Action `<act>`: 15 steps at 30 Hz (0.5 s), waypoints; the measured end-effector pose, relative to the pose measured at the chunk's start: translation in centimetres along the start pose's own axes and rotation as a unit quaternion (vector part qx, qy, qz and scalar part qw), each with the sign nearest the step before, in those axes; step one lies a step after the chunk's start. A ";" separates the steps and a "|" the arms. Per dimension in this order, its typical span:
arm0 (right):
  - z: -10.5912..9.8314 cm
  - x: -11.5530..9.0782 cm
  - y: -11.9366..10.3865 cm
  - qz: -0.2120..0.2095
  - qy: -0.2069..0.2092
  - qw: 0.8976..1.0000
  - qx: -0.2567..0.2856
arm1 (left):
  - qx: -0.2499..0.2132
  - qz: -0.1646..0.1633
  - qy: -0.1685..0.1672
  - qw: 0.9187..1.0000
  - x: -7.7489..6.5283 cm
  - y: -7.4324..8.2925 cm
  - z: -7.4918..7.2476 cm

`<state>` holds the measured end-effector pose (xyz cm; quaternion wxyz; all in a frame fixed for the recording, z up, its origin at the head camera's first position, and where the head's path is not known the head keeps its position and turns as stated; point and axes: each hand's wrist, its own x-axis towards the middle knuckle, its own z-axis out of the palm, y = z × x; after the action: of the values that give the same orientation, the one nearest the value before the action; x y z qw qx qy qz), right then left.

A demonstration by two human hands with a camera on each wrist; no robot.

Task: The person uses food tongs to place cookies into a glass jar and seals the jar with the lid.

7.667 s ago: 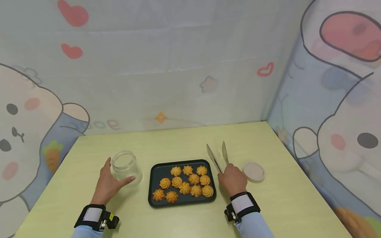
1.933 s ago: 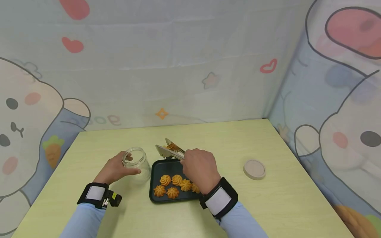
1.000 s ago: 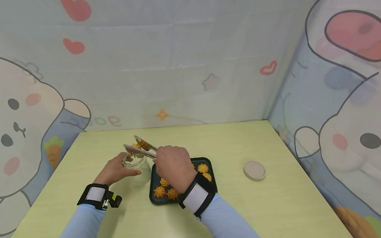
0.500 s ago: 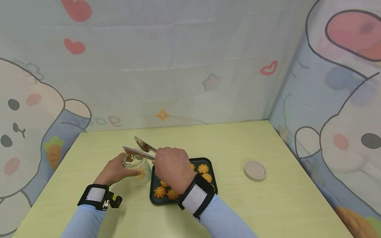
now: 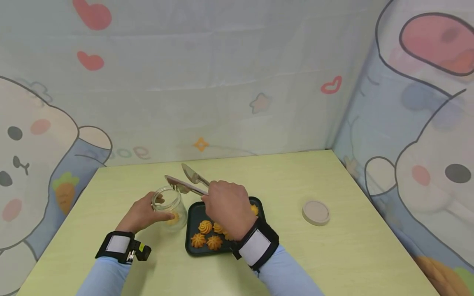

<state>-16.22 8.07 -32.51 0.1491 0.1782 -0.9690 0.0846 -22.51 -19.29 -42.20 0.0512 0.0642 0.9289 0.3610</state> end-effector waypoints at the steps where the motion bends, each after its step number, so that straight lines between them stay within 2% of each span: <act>1: 0.1 0.0 0.2 0.002 0.003 1.000 0.001 | 0.001 0.000 0.001 1.000 0.0 0.0 0.0; 8: 0.5 -0.6 2.0 0.010 0.040 0.999 0.002 | 0.001 -0.004 -0.003 1.000 0.0 -0.1 0.2; 15: 0.5 -1.4 3.6 0.019 0.048 0.999 0.009 | 0.003 -0.004 -0.002 1.000 0.1 -0.1 0.1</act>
<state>-16.46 11.73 -33.87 0.1919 0.1571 -0.9632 0.1040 -22.57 -19.24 -42.35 0.0541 0.0616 0.9301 0.3580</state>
